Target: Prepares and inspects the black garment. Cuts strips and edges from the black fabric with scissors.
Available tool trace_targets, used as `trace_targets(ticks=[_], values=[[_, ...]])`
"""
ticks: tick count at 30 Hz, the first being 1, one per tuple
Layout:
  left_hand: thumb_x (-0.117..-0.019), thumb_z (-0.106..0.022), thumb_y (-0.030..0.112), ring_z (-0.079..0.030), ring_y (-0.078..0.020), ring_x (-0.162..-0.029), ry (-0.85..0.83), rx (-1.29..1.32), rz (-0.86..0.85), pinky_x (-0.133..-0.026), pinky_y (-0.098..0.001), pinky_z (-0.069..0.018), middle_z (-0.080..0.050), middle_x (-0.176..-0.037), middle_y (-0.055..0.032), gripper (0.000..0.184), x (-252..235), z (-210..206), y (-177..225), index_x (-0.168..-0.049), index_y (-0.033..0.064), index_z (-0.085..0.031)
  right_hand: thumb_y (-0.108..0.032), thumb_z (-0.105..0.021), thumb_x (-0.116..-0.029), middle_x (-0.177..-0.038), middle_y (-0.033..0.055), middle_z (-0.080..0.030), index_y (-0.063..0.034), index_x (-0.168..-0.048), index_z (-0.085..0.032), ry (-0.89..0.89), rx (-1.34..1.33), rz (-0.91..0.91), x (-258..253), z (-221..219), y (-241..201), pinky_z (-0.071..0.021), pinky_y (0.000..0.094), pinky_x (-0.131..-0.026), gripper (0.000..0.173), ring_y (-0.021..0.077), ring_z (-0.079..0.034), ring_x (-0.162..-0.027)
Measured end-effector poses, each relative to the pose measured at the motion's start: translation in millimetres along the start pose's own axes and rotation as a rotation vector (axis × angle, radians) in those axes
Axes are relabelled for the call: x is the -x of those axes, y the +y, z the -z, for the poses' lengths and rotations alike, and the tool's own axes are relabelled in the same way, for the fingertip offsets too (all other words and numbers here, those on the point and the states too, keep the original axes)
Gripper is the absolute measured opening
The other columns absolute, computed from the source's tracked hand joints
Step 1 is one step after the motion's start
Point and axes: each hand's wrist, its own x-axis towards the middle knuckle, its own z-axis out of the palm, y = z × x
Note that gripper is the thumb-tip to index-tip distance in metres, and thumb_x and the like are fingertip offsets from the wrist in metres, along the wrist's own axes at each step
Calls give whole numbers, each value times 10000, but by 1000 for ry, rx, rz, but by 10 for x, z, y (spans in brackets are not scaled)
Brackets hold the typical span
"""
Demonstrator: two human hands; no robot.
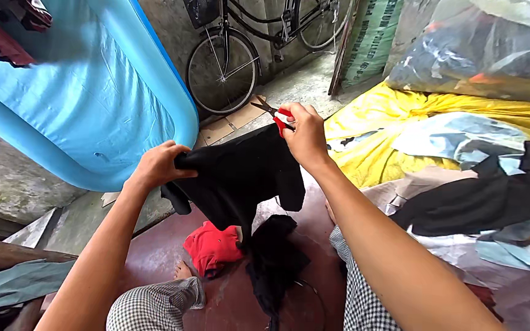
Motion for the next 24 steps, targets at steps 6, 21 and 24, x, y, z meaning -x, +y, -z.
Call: trace_targets(ticks=[6,21,24], values=[[-894,-636,-47,-651,-414,-1049,-135,149,281,-895,-666,-489,-683,-1070,-225,211,128,-323,-207,-1080,-7,-726,106,-663,-844,-1201,253,-621,-38,-1302,-650,24,-30,32,24,-6,-7,-571,436,-898,480,341,-668,-1048],[-997,-605,159,-657,-131,-760,196,807,509,-727,-379,-562,-693,-845,-60,158,-116,78,-196,-994,38,-707,81,-672,-841,-1242,212,-644,-22,-1320,-624,113,-125,-57,-74,10,141,-563,428,-923,492,306,-664,-1084],[-1017,-557,212,-683,-114,-762,157,1008,572,-704,-347,-585,-710,-842,-18,188,-145,242,-127,-985,81,-687,85,-674,-842,-1252,214,-640,-19,-1320,-621,63,-109,-82,-71,1,143,-554,455,-928,492,332,-655,-1094]])
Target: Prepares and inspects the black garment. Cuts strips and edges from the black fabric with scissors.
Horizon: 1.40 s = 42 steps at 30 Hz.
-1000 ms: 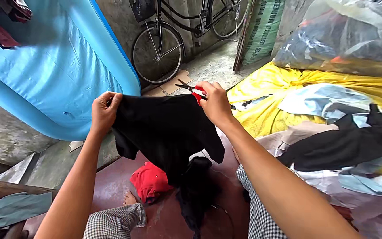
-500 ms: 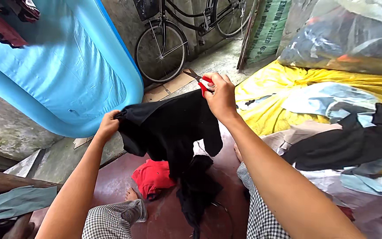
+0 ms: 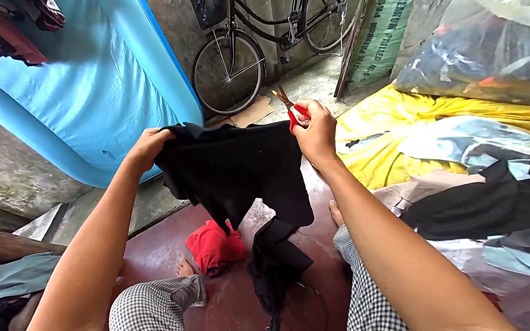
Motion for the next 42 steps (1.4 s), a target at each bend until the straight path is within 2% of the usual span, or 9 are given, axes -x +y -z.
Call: trace_targets(ticks=[6,13,18,20,24,28,32,36,42], values=[[-1020,-454,289,-698,-167,-914,-15,260,199,-769,-396,-592,-706,-1024,-40,265,7,-53,241,-1184,147,-606,74,-683,-843,-1224,231,-642,-14,-1308,-624,-61,14,-15,28,-64,-20,-549,482,-928,476,351,-654,-1082],[-1029,-386,301,-690,-139,-853,29,560,281,-723,-381,-593,-690,-947,-15,240,72,-222,436,-1092,178,-582,-22,-755,-797,-1294,309,-551,-28,-1383,-554,-233,51,-126,64,-108,26,-540,609,-883,619,460,-623,-1098],[-1045,-430,233,-673,-133,-909,198,754,210,-793,-348,-581,-666,-1012,-32,212,96,-515,560,-1187,141,-557,-145,-806,-819,-1186,243,-617,-7,-1433,-461,-264,-381,-275,157,-266,29,-568,526,-821,718,354,-646,-1006],[-1048,-434,169,-666,-149,-922,273,873,201,-807,-332,-581,-642,-1040,-63,201,110,-656,657,-1218,106,-522,-158,-784,-855,-1243,210,-591,-42,-1491,-381,-346,-643,-299,326,-382,-124,-596,489,-809,761,316,-654,-1024],[-1031,-426,65,-647,-171,-953,342,1022,153,-820,-332,-577,-600,-1078,-105,218,152,-900,895,-1246,81,-462,-91,-901,-728,-1428,274,-445,-54,-1525,-358,-420,-706,-205,614,-709,-258,-606,468,-871,965,345,-642,-1117],[-1028,-382,13,-614,-177,-966,355,1041,39,-833,-362,-567,-542,-1079,-96,262,245,-1086,1155,-1268,116,-404,-53,-880,-717,-1436,304,-456,-39,-1530,-386,-246,-465,-146,545,-799,-185,-561,526,-910,951,406,-591,-1181],[-1077,-323,49,-598,-232,-1116,332,998,-66,-894,-425,-569,-496,-1271,-140,454,235,-1090,1221,-1517,151,-268,45,-785,-747,-1341,261,-577,-23,-1477,-460,-67,-353,-120,228,-639,-99,-555,544,-905,802,404,-617,-1154],[-991,-440,-5,-652,-223,-897,365,1071,13,-785,-369,-598,-579,-1030,-160,211,169,-1006,1170,-1198,32,-450,50,-769,-774,-1236,209,-657,-6,-1412,-514,23,-315,-71,-26,-280,-29,-571,495,-923,690,332,-671,-1095],[-953,-499,-52,-636,-214,-943,323,1087,180,-823,-314,-574,-571,-1089,-164,295,118,-1087,1077,-1239,4,-456,80,-747,-775,-1135,193,-689,26,-1316,-571,68,-257,-68,-172,107,145,-596,469,-864,571,296,-703,-1007]])
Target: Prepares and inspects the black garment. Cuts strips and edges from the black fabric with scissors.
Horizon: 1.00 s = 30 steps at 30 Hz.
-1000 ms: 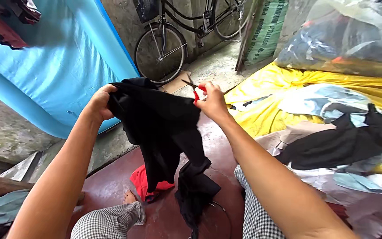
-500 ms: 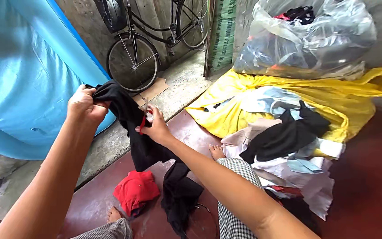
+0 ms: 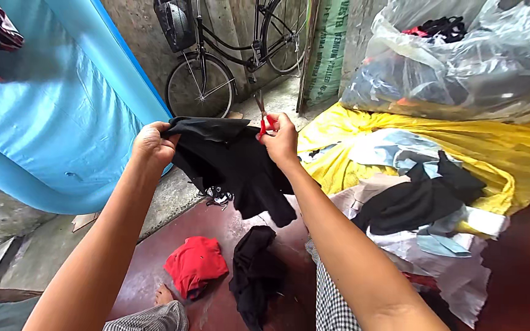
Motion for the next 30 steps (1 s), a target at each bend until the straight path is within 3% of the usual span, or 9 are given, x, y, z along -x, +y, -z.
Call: trace_targets(ticks=[2,17,30], values=[[-936,-509,-64,-635,-203,-907,5,-13,13,-797,-301,-575,-573,-1058,-157,283,-10,-47,-41,-1208,4,-466,81,-741,-771,-1135,186,-693,15,-1310,-573,26,-5,-19,-29,74,12,-599,460,-852,569,286,-707,-994],[-926,-536,-76,-632,-228,-977,-63,-8,98,-835,-310,-572,-562,-1130,-174,363,14,-305,-215,-1272,-2,-456,81,-749,-736,-1069,168,-688,-1,-1304,-571,127,40,-68,-139,456,35,-584,448,-799,601,264,-693,-908],[-907,-549,-101,-626,-211,-940,-133,-54,238,-804,-287,-565,-565,-1107,-161,371,5,-457,-719,-1255,-1,-468,76,-742,-720,-1083,175,-676,9,-1326,-549,277,103,-148,-183,991,112,-572,462,-817,640,270,-681,-929]])
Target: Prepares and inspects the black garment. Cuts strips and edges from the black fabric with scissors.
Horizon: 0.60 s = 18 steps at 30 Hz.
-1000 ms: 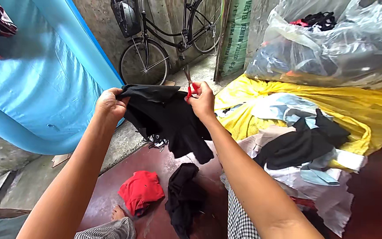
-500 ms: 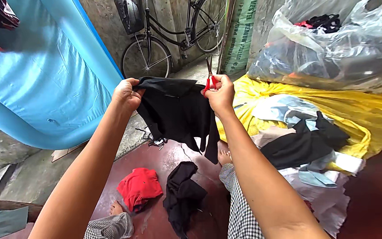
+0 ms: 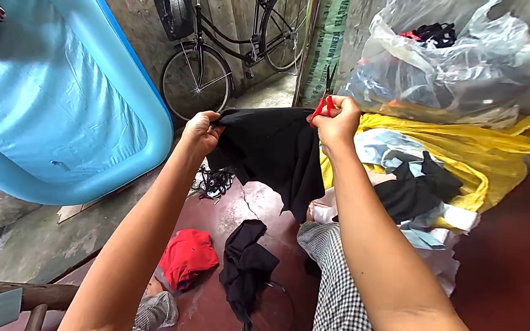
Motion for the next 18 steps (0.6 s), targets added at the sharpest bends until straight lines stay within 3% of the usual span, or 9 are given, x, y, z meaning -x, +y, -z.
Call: trace_targets(ticks=[10,18], values=[[-900,-567,-85,-639,-190,-884,-155,-120,74,-770,-285,-572,-590,-1063,-153,347,-23,-174,-150,-1229,-2,-492,72,-738,-712,-1149,182,-644,18,-1348,-537,80,52,-44,-129,292,79,-534,434,-864,669,257,-639,-1002],[-891,-607,-64,-622,-173,-897,-193,-221,55,-749,-266,-550,-578,-1094,-134,373,10,-388,-149,-1246,4,-512,97,-742,-674,-1109,156,-640,20,-1315,-538,89,33,-38,-191,371,183,-546,368,-811,677,192,-638,-912]])
